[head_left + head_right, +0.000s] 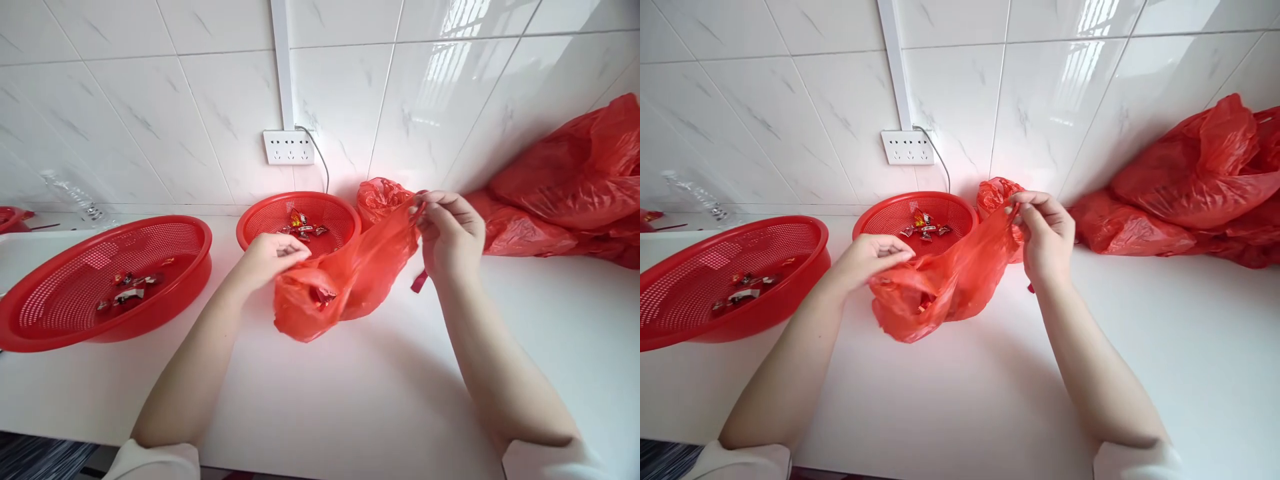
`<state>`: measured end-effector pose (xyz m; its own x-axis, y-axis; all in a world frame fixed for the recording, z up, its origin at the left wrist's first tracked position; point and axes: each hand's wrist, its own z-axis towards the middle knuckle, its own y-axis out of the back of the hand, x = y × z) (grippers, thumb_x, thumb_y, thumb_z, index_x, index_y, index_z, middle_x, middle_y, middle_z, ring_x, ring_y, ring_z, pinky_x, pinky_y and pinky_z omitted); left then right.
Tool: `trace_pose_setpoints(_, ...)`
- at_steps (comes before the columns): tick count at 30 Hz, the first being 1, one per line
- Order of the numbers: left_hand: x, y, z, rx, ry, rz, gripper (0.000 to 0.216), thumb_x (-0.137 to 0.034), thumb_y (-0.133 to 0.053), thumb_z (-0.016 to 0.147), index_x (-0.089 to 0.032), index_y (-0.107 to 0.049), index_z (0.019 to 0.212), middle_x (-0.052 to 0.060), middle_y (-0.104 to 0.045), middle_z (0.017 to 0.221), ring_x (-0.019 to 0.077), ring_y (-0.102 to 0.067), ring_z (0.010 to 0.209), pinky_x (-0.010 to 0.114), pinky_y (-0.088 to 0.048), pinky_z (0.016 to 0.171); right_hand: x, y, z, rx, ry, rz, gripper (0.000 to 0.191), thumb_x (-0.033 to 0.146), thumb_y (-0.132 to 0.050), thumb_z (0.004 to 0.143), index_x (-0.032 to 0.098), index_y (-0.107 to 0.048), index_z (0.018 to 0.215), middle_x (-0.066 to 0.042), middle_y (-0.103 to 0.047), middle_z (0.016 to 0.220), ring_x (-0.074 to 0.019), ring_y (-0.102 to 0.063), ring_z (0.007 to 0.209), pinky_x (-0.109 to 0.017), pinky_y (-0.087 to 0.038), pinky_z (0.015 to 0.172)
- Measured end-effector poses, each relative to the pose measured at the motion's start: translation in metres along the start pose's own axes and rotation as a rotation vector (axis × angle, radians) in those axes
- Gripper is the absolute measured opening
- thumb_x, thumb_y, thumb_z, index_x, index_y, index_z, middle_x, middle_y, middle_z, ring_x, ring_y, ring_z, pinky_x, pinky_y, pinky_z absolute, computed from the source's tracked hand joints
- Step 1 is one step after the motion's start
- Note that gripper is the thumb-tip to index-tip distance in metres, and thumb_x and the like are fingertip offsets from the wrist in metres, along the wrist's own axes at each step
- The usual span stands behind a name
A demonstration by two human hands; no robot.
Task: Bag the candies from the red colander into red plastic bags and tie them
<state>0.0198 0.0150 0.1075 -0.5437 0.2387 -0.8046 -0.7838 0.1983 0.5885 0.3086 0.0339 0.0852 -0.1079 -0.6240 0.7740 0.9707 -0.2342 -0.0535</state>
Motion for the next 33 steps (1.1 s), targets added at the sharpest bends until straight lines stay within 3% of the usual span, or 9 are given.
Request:
trace_pose_setpoints(4, -0.014, 0.002, -0.008, -0.149, -0.041, -0.121, 0.038, -0.054, -0.053, 0.085, -0.021, -0.063, 0.099, 0.004, -0.065, 0.086, 0.0159, -0.062, 0.069, 0.026, -0.049, 0.059, 0.005, -0.01, -0.008, -0.029, 0.006, 0.101, 0.019, 0.034, -0.056, 0.088, 0.026, -0.062, 0.105, -0.005, -0.063, 0.113, -0.0188, -0.067, 0.087, -0.037, -0.055, 0.079)
trace_pose_setpoints(8, -0.023, 0.005, -0.023, 0.033, 0.021, 0.209, 0.044, -0.06, -0.052, 0.083, -0.025, -0.065, 0.105, 0.004, -0.066, 0.102, 0.021, -0.062, 0.087, 0.028, -0.047, 0.068, 0.015, -0.017, -0.016, 0.04, 0.028, 0.076, 0.025, 0.036, -0.059, 0.088, 0.03, -0.059, 0.112, -0.005, -0.057, 0.126, -0.0217, -0.068, 0.093, -0.041, -0.055, 0.085)
trace_pose_setpoints(12, -0.014, 0.005, -0.027, 0.251, 0.121, 0.464, 0.043, -0.06, -0.068, 0.067, -0.022, -0.067, 0.086, 0.005, -0.066, 0.087, 0.0218, -0.061, 0.073, 0.027, -0.04, 0.055, 0.019, -0.015, -0.019, 0.054, 0.055, -0.001, 0.024, 0.035, -0.06, 0.089, 0.031, -0.059, 0.113, -0.005, -0.055, 0.131, -0.0241, -0.068, 0.098, -0.045, -0.053, 0.092)
trace_pose_setpoints(18, -0.006, 0.006, -0.014, 0.245, 0.189, 0.196, 0.031, -0.049, -0.062, 0.078, -0.019, -0.056, 0.069, 0.001, -0.06, 0.066, 0.016, -0.058, 0.055, 0.026, -0.04, 0.048, 0.016, -0.012, -0.019, -0.016, 0.077, -0.062, 0.038, 0.038, -0.054, 0.092, 0.031, -0.05, 0.129, -0.007, -0.046, 0.141, -0.0247, -0.067, 0.101, -0.042, -0.054, 0.088)
trace_pose_setpoints(22, -0.022, -0.005, -0.016, 0.051, -0.064, -0.205, 0.025, -0.043, -0.061, 0.084, -0.018, -0.056, 0.082, 0.002, -0.063, 0.077, 0.0147, -0.062, 0.067, 0.025, -0.048, 0.057, 0.028, -0.022, -0.032, 0.381, 0.062, -0.157, 0.071, 0.049, -0.066, 0.081, 0.031, -0.036, 0.144, -0.01, -0.034, 0.15, -0.0281, -0.063, 0.105, -0.042, -0.056, 0.08)
trace_pose_setpoints(24, -0.029, -0.015, -0.019, 0.062, -0.231, -0.333, 0.02, -0.036, -0.063, 0.084, -0.018, -0.058, 0.091, 0.005, -0.066, 0.09, 0.017, -0.064, 0.084, 0.028, -0.051, 0.07, 0.034, -0.031, -0.04, 0.621, 0.095, -0.216, 0.08, 0.049, -0.076, 0.071, 0.026, -0.043, 0.141, -0.012, -0.043, 0.145, -0.0293, -0.061, 0.108, -0.042, -0.054, 0.084)
trace_pose_setpoints(28, -0.033, -0.023, -0.022, 0.034, -0.423, -0.382, 0.024, -0.031, -0.065, 0.084, -0.02, -0.059, 0.104, 0.009, -0.062, 0.108, 0.02, -0.061, 0.1, 0.03, -0.052, 0.078, 0.034, -0.04, -0.048, 0.698, 0.067, -0.289, 0.015, 0.03, -0.064, 0.084, 0.02, -0.068, 0.093, -0.004, -0.068, 0.089, -0.0164, -0.063, 0.077, -0.03, -0.052, 0.071)
trace_pose_setpoints(31, -0.024, -0.014, -0.02, -0.249, -0.423, -0.283, 0.031, -0.038, -0.064, 0.084, -0.021, -0.058, 0.11, 0.009, -0.059, 0.115, 0.0203, -0.057, 0.105, 0.03, -0.051, 0.081, 0.029, -0.036, -0.043, 0.546, -0.063, -0.205, 0.011, 0.026, -0.059, 0.088, 0.019, -0.066, 0.084, 0.001, -0.063, 0.073, -0.0097, -0.053, 0.058, -0.025, -0.046, 0.055)
trace_pose_setpoints(33, -0.014, -0.008, -0.017, -0.269, -0.317, -0.17, 0.046, -0.044, -0.065, 0.082, -0.023, -0.054, 0.122, 0.01, -0.055, 0.126, 0.0236, -0.054, 0.112, 0.035, -0.05, 0.086, 0.027, -0.031, -0.038, 0.448, -0.115, -0.102, 0.01, 0.029, -0.062, 0.087, 0.019, -0.065, 0.087, 0.001, -0.061, 0.073, -0.0088, -0.05, 0.055, -0.024, -0.044, 0.051)
